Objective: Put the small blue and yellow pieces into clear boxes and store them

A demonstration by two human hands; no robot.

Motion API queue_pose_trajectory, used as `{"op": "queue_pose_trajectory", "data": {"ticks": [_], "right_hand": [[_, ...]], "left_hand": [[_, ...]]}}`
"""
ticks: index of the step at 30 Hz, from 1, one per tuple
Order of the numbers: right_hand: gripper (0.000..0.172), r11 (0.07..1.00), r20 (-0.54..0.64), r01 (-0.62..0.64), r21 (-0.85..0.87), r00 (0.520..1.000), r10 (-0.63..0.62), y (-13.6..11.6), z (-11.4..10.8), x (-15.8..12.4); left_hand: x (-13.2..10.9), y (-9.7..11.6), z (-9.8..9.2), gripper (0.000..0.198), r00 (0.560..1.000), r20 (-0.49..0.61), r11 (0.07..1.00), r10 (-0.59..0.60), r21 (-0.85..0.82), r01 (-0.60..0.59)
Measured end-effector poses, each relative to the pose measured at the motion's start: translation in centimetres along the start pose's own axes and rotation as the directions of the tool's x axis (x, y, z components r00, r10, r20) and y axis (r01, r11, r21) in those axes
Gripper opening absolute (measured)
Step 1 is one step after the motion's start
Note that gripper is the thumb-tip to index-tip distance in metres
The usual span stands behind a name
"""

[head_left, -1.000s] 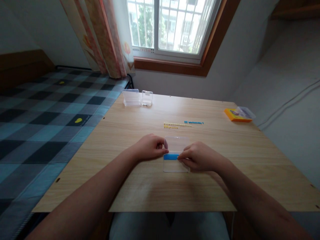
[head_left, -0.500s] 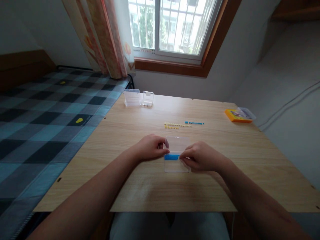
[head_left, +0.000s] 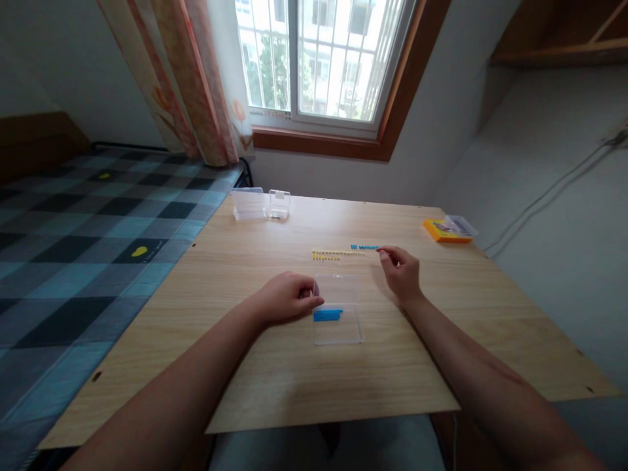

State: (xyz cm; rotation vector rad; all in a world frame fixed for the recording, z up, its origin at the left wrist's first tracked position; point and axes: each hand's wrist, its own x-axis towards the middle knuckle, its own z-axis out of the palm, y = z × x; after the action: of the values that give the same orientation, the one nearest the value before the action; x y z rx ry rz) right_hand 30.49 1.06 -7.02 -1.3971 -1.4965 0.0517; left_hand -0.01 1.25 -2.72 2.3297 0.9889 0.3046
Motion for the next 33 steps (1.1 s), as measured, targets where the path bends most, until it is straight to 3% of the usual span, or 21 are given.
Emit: {"op": "queue_pose_trajectory", "data": {"ticks": [3,6,13,20,29,33], "right_hand": [[0.034,0.998,-0.074,-0.057,-0.007,0.996,0.056,1.9,1.2,0.5],[0.033,0.999,-0.068,-0.018,-0.031,0.998,0.016,2.4,1.6,0.9],[0.033,0.973,0.102,0.185,-0.137,0.98,-0.172,3.0,3.0,3.3],[0.04,0.968,0.154,0.126,-0.215,0.984,-0.094,4.1,5.7,5.8],[0.045,0.951,0.348,0.191,-0.241,0.932,-0.099,4.2,5.3,5.5],[0.048,0.941,0.382,0.208,-0.267,0.919,-0.095,4.2,5.6,5.5]], "left_hand": [[0.1,-0.2,0.0,0.031,1.0,-0.003,1.0,0.006,-0.003,-0.006],[0.3,-0.6,0.0,0.037,1.0,-0.01,1.0,0.017,0.005,-0.016],[0.5,-0.8,0.2,0.039,0.996,-0.087,1.0,0.021,0.003,-0.021],[0.3,-0.5,0.2,0.037,0.992,-0.124,0.999,0.005,-0.037,-0.01],[0.2,-0.4,0.3,0.038,0.993,-0.115,1.0,-0.019,-0.022,0.016],[0.3,-0.5,0.3,0.039,0.994,-0.111,1.0,-0.016,-0.021,0.013]]}}
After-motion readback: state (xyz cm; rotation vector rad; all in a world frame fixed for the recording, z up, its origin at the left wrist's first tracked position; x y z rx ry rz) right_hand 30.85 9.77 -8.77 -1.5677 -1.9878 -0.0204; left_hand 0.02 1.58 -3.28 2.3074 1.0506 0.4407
